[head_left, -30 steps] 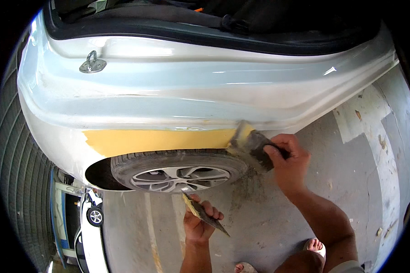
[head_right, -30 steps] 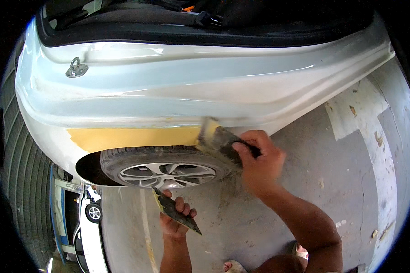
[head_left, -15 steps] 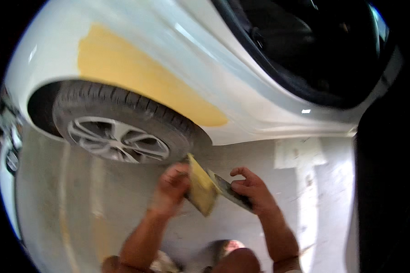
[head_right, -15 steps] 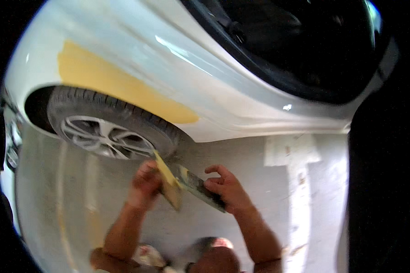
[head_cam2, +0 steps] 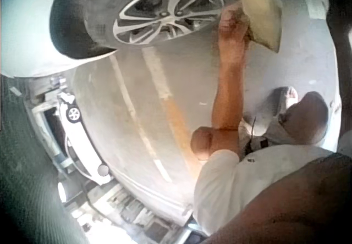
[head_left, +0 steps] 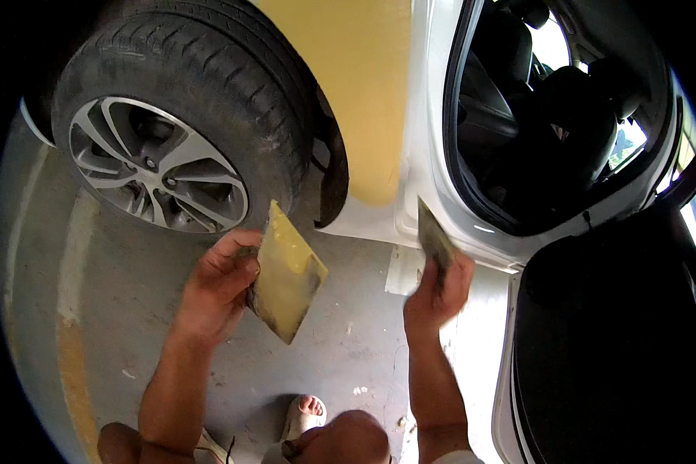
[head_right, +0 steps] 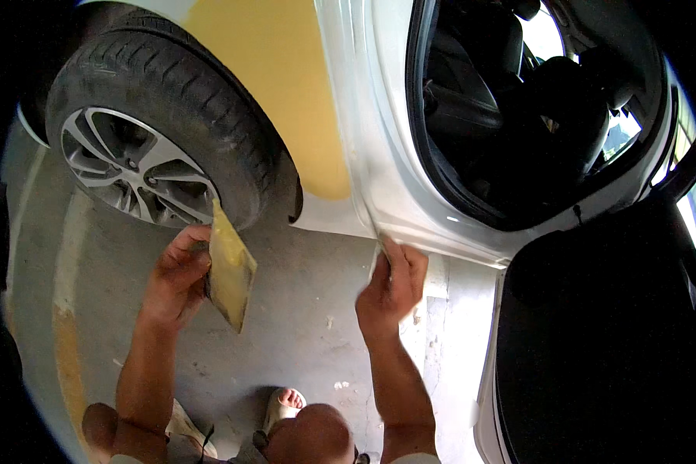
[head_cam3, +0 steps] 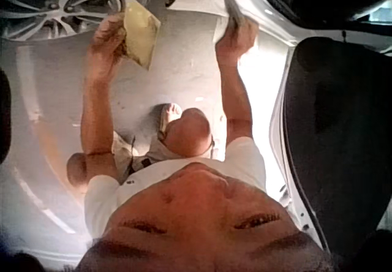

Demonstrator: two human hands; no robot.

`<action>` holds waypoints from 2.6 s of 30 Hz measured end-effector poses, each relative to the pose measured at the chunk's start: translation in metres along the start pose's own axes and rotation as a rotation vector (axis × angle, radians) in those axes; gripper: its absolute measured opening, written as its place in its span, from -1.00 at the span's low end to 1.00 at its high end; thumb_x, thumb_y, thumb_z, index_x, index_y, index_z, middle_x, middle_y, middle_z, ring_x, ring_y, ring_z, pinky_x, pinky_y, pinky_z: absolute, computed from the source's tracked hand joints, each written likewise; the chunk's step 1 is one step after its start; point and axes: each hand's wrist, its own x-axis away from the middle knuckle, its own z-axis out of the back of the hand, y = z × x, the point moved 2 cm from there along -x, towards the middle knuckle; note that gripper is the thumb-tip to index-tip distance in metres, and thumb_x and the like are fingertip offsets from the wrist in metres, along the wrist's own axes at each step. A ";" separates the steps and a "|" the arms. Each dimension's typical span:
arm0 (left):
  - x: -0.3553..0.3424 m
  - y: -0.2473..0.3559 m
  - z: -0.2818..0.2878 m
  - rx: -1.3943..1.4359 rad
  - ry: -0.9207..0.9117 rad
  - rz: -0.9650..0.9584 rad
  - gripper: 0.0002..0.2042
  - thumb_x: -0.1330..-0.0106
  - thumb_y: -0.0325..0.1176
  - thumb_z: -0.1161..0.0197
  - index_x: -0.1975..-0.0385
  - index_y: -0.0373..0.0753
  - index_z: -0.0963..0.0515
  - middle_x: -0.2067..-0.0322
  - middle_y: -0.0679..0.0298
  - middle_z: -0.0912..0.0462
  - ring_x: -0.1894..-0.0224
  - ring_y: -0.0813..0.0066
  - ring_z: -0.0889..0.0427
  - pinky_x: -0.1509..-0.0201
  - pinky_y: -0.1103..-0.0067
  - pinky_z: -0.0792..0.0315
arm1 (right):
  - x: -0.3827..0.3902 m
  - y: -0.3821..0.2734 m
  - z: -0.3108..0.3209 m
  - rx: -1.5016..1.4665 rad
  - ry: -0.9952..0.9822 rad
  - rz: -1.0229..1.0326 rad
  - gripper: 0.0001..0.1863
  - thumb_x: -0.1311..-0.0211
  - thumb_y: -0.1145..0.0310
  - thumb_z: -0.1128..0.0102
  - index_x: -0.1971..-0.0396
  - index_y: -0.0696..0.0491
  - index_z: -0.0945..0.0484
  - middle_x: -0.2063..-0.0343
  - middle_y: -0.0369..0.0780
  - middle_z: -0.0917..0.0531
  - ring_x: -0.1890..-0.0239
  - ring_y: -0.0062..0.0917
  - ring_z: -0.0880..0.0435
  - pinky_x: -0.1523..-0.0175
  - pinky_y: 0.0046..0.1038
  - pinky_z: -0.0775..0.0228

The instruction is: The person applies yellow body filler to the front bumper, rear bumper, and rear quarter panel of a white car using a yellow sponge and a metal spreader. The person smooths the filler into the surface and moves around the vehicle to reach different areas.

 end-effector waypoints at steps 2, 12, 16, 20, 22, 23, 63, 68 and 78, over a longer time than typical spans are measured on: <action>0.003 -0.003 -0.004 0.005 0.079 0.038 -0.78 -0.29 -0.58 -0.01 0.09 -0.30 -0.44 0.25 0.25 -0.63 0.28 0.57 -0.62 0.15 0.64 -0.48 | -0.021 -0.003 -0.016 -0.059 0.166 0.098 -0.65 -0.09 0.79 -0.06 0.10 0.25 -0.55 0.29 -0.18 -0.45 0.23 -0.48 -0.46 0.19 -0.60 -0.33; 0.010 0.004 0.011 0.039 0.026 -0.011 -0.76 -0.30 -0.57 0.01 0.06 -0.28 -0.42 0.29 0.21 -0.64 0.26 0.58 -0.61 0.16 0.62 -0.47 | -0.056 -0.021 -0.045 -0.102 0.188 0.235 -0.64 -0.15 0.75 -0.05 0.03 0.23 -0.51 0.22 -0.15 -0.48 0.22 -0.51 -0.48 0.19 -0.61 -0.36; 0.009 0.002 0.014 0.058 0.013 -0.020 -0.77 -0.30 -0.56 -0.01 0.06 -0.27 -0.41 0.29 0.20 -0.64 0.25 0.58 -0.62 0.16 0.62 -0.47 | -0.053 -0.024 -0.050 -0.099 0.174 0.262 -0.65 -0.15 0.75 -0.06 0.04 0.23 -0.52 0.25 -0.16 -0.49 0.22 -0.51 -0.49 0.18 -0.61 -0.37; 0.009 0.002 0.018 0.058 0.030 -0.009 -0.76 -0.29 -0.56 0.00 0.06 -0.27 -0.41 0.28 0.20 -0.64 0.25 0.56 -0.62 0.16 0.60 -0.47 | -0.042 -0.022 -0.053 -0.062 0.163 0.199 -0.64 -0.13 0.75 -0.07 0.06 0.19 -0.55 0.25 -0.17 -0.50 0.22 -0.50 -0.50 0.17 -0.60 -0.37; 0.010 0.003 0.018 0.062 0.035 -0.012 -0.75 -0.28 -0.57 0.01 0.06 -0.26 -0.41 0.28 0.21 -0.64 0.24 0.56 -0.61 0.15 0.59 -0.47 | -0.030 -0.014 -0.053 -0.035 0.155 0.191 -0.63 -0.11 0.75 -0.07 0.06 0.17 -0.57 0.25 -0.18 -0.50 0.21 -0.49 -0.50 0.15 -0.60 -0.37; 0.009 0.002 0.018 0.066 0.035 -0.010 -0.75 -0.28 -0.57 0.01 0.06 -0.26 -0.41 0.28 0.21 -0.64 0.24 0.56 -0.61 0.14 0.59 -0.46 | -0.021 -0.007 -0.054 -0.026 0.128 0.152 -0.62 -0.11 0.75 -0.07 0.06 0.16 -0.57 0.25 -0.18 -0.50 0.20 -0.48 -0.50 0.14 -0.59 -0.37; 0.279 0.421 -0.506 0.173 -0.365 0.118 -0.61 -0.29 -0.52 -0.12 -0.12 -0.22 -0.32 0.05 0.25 -0.51 -0.01 0.48 -0.49 -0.12 0.44 -0.38 | -0.314 -0.471 0.502 -1.214 0.793 -1.527 -0.78 -0.24 0.55 -0.08 0.11 0.13 -0.42 0.21 -0.25 -0.58 0.23 -0.51 -0.62 0.15 -0.48 -0.50; 0.367 0.417 -0.503 0.100 -0.482 -0.071 -0.72 -0.30 -0.50 -0.12 -0.01 -0.31 -0.44 0.06 0.22 -0.53 0.03 0.42 -0.51 -0.07 0.45 -0.43 | -0.292 -0.510 0.538 -1.183 0.759 -1.461 -0.77 -0.24 0.56 -0.08 0.10 0.20 -0.42 0.21 -0.21 -0.59 0.24 -0.51 -0.62 0.13 -0.45 -0.51; 0.478 0.436 -0.508 -0.644 -0.484 -0.593 -0.85 -0.22 -0.55 -0.20 0.23 -0.40 -0.56 0.55 0.17 -0.61 0.54 0.59 -0.56 0.43 0.66 -0.40 | -0.270 -0.581 0.627 -0.669 0.572 -0.956 -0.85 -0.06 0.72 -0.14 0.36 0.20 -0.51 0.47 -0.38 -0.51 0.41 -0.77 -0.37 0.29 -0.68 -0.24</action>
